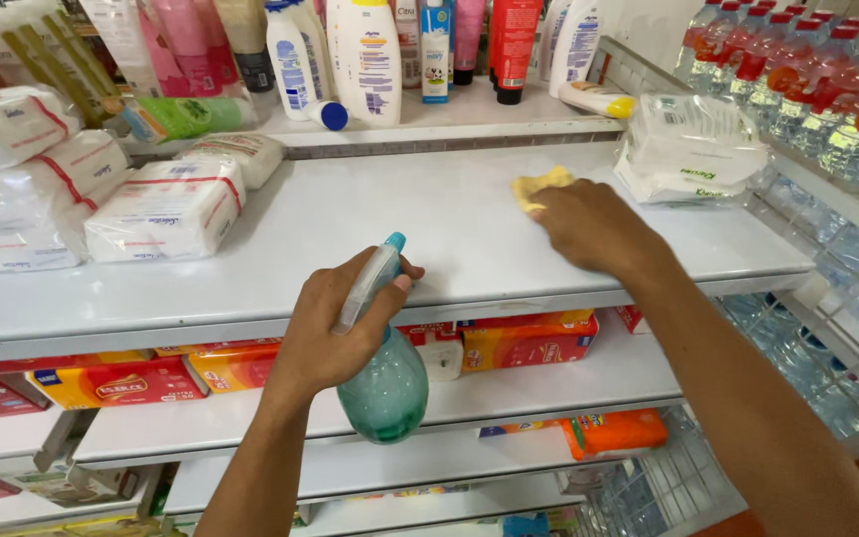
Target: The person wipes down grocery store shelves using a spray bottle and a cloth, moving items aside as they clean different sections.
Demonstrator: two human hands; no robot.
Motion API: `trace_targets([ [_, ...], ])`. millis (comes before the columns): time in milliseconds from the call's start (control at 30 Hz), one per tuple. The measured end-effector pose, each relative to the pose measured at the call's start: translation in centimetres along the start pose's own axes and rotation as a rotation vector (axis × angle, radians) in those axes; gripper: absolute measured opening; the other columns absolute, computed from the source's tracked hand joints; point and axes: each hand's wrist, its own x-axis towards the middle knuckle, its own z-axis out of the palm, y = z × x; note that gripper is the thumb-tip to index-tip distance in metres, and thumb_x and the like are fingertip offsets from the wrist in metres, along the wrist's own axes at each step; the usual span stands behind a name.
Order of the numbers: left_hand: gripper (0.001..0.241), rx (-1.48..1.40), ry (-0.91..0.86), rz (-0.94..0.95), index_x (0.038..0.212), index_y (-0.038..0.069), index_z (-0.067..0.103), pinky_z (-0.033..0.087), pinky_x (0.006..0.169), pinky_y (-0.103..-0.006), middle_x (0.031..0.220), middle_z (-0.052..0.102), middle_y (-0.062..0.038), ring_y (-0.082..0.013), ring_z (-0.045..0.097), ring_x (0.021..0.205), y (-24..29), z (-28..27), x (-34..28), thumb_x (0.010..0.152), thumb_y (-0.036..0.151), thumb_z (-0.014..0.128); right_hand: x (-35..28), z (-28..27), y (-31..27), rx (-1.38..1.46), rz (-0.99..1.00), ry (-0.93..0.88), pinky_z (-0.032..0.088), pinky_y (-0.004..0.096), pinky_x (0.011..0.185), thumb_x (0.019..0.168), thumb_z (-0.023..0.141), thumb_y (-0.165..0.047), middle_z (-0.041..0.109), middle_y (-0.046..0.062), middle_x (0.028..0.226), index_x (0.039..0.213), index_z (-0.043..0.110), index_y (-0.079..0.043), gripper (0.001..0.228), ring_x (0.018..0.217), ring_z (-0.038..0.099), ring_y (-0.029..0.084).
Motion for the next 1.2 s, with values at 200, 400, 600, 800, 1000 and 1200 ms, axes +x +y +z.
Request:
trace_targets([
  [200, 0.021, -0.09, 0.025, 0.129, 0.099, 0.002, 0.072, 0.043, 0.05, -0.0322, 0.056, 0.059, -0.005, -0.0135, 0.054, 0.049, -0.4, -0.2, -0.3, 0.093, 0.02, 0.062, 2.1, -0.8, -11.2, 0.347, -0.327, -0.114, 0.052, 0.05, 0.088, 0.095, 0.058, -0.029, 0.074, 0.019, 0.105, 0.117, 0.069, -0.01, 0.03, 0.099, 0.069, 0.039],
  [400, 0.02, -0.057, 0.028, 0.121, 0.099, 0.003, 0.074, 0.044, 0.05, -0.0319, 0.054, 0.057, -0.005, -0.0144, 0.053, 0.047, -0.5, -0.4, -0.4, 0.092, 0.017, 0.061, -2.9, -1.2, -6.8, 0.439, -0.4, 0.025, 0.05, 0.044, 0.099, 0.098, 0.056, -0.024, 0.069, 0.009, 0.134, 0.129, 0.067, -0.01, 0.035, 0.114, 0.068, 0.033],
  [600, 0.022, -0.043, 0.045, 0.205, 0.097, 0.001, 0.074, 0.05, 0.055, -0.0307, 0.063, 0.068, -0.007, -0.0139, 0.065, 0.053, 0.0, 0.0, -0.2, 0.093, 0.019, 0.062, -10.3, -3.6, 2.9, 0.28, 0.072, 0.142, 0.049, 0.042, 0.099, 0.095, 0.059, -0.021, 0.065, 0.011, 0.138, 0.126, 0.071, -0.014, 0.035, 0.116, 0.065, 0.031],
  [800, 0.02, -0.066, -0.084, 0.162, 0.095, 0.005, 0.073, 0.052, 0.054, -0.0338, 0.061, 0.069, -0.009, -0.0214, 0.069, 0.052, 1.3, 2.5, 0.8, 0.091, 0.022, 0.062, -10.6, -1.4, 0.2, 0.24, 0.2, 0.333, 0.049, 0.044, 0.1, 0.098, 0.06, -0.026, 0.07, 0.013, 0.129, 0.125, 0.072, -0.014, 0.031, 0.118, 0.064, 0.034],
  [1000, 0.018, -0.107, -0.142, 0.315, 0.097, 0.007, 0.072, 0.052, 0.055, -0.0373, 0.062, 0.067, -0.011, -0.0273, 0.068, 0.054, 3.0, 6.5, 2.2, 0.091, 0.022, 0.063, -12.4, 1.5, -2.6, 0.33, -0.107, 0.478, 0.04, 0.048, 0.114, 0.098, 0.062, -0.018, 0.067, 0.011, 0.136, 0.135, 0.065, -0.014, 0.037, 0.135, 0.056, 0.032],
  [1200, 0.017, -0.102, -0.129, 0.362, 0.095, 0.008, 0.072, 0.052, 0.053, -0.0356, 0.062, 0.069, -0.009, -0.0246, 0.069, 0.053, 3.2, 8.0, 2.6, 0.092, 0.022, 0.062, -17.9, -0.5, 5.9, 0.099, 0.158, 0.561, 0.034, 0.05, 0.121, 0.099, 0.061, -0.01, 0.068, 0.008, 0.136, 0.129, 0.068, -0.01, 0.03, 0.139, 0.054, 0.032],
])
